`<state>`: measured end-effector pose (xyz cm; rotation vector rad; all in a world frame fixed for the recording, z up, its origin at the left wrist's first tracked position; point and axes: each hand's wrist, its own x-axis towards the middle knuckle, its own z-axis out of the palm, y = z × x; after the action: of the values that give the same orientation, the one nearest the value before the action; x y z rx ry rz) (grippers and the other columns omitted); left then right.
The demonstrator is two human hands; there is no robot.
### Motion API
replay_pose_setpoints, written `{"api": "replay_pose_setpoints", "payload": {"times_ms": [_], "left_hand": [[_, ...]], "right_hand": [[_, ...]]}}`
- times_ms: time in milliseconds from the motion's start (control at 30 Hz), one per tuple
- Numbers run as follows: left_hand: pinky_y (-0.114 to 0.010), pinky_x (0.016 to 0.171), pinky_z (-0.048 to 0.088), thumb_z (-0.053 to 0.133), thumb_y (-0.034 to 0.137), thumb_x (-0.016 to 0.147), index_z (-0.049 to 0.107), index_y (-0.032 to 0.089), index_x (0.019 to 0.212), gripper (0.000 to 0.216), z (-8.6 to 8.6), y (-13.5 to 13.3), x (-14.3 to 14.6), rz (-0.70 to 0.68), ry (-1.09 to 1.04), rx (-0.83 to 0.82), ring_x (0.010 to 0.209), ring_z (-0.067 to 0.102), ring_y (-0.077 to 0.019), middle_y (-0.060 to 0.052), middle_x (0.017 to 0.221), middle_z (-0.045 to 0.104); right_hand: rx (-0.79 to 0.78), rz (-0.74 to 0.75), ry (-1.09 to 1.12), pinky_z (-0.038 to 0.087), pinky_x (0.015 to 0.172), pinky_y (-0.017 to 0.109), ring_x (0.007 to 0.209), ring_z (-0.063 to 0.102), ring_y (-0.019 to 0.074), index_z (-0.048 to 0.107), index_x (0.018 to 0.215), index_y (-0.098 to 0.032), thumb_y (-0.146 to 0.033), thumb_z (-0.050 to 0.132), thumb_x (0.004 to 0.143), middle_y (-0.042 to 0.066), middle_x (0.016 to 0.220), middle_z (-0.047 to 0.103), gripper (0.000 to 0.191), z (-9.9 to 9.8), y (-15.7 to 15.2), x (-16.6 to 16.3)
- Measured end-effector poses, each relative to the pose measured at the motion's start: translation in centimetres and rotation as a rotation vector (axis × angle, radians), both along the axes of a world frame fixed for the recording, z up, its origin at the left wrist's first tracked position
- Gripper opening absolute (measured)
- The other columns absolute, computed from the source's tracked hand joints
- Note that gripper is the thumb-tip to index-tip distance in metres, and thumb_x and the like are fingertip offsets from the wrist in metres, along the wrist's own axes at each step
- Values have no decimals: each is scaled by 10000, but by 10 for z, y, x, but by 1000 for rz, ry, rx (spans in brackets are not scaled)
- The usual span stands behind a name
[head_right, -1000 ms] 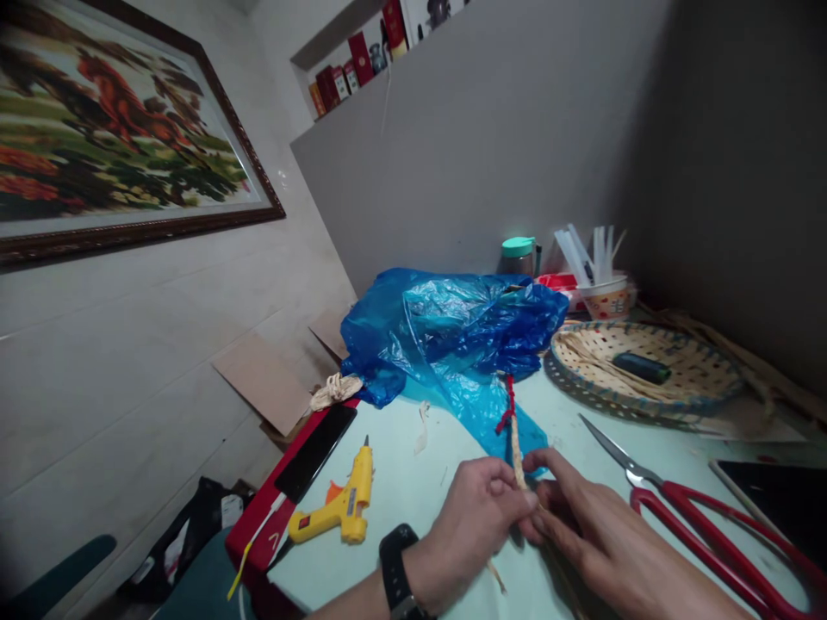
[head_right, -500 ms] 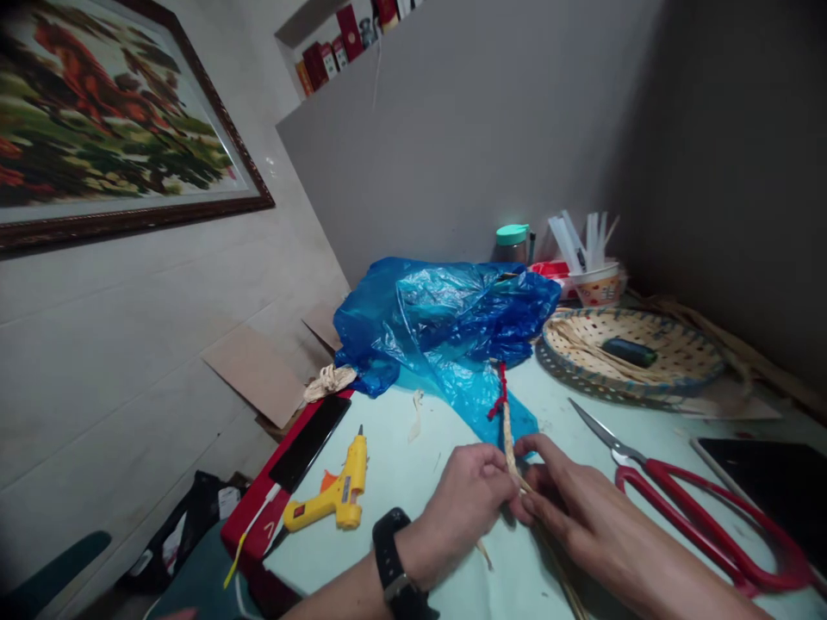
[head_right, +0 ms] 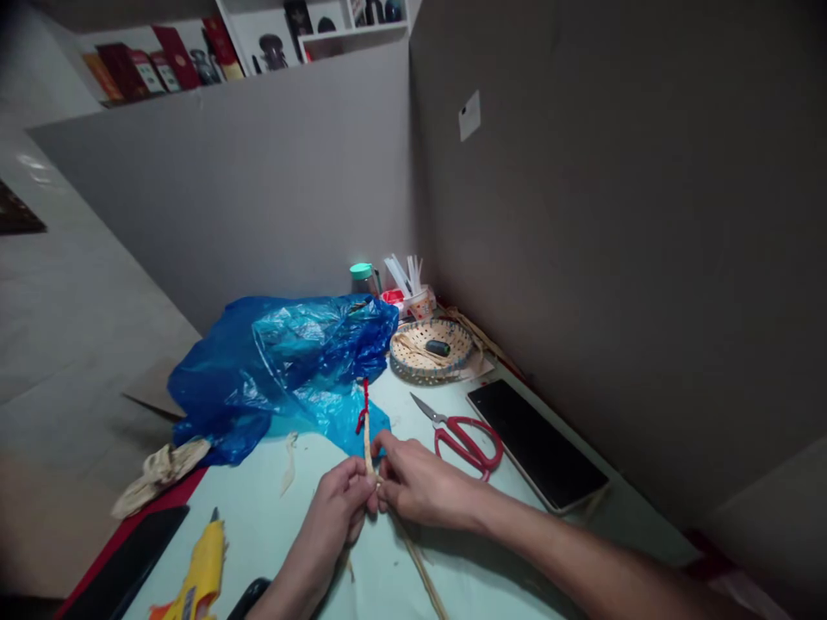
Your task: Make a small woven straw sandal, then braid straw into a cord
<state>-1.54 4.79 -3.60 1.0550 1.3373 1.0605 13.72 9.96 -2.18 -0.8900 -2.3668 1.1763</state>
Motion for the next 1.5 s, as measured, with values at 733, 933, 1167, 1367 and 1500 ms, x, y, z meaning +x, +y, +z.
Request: {"api": "replay_pose_setpoints", "payload": {"times_ms": [733,933,1167,1367,1500], "left_hand": [[-195,383,85,610,325,736,472,167,716,211,11,-4,1,-19,-88,-79,388,203,-21,33,568,548],[-183,396,81,635,335,723,491,162,758,227,9,-4,-3,-37,-169,-104,395,148,-13,128,500,270],[-173,393,75,690,339,723,511,152,766,263,8,-6,-9,-35,-317,-114,400,157,-3,114,513,312],[-159,391,88,710,323,736,531,137,803,267,10,-5,-8,-35,-319,-111,399,171,7,94,538,393],[-151,394,107,709,312,739,527,132,814,267,14,-5,-6,-30,-307,-97,402,193,12,71,572,463]], "right_hand": [[157,22,-109,235,508,234,530,394,98,619,713,-156,-238,504,833,-28,576,509,185,29,6,16],[220,6,-150,204,466,237,467,362,84,588,726,-159,-226,468,841,-23,549,511,179,30,-12,7],[543,208,-304,190,513,287,503,411,128,581,966,-110,-175,426,877,64,690,622,189,22,-24,2],[294,14,-124,251,529,237,550,444,108,615,815,-171,-356,439,947,1,651,583,287,38,-3,15],[130,3,-48,319,571,224,658,535,133,602,927,-172,-377,504,922,12,749,637,227,34,1,15]]}}
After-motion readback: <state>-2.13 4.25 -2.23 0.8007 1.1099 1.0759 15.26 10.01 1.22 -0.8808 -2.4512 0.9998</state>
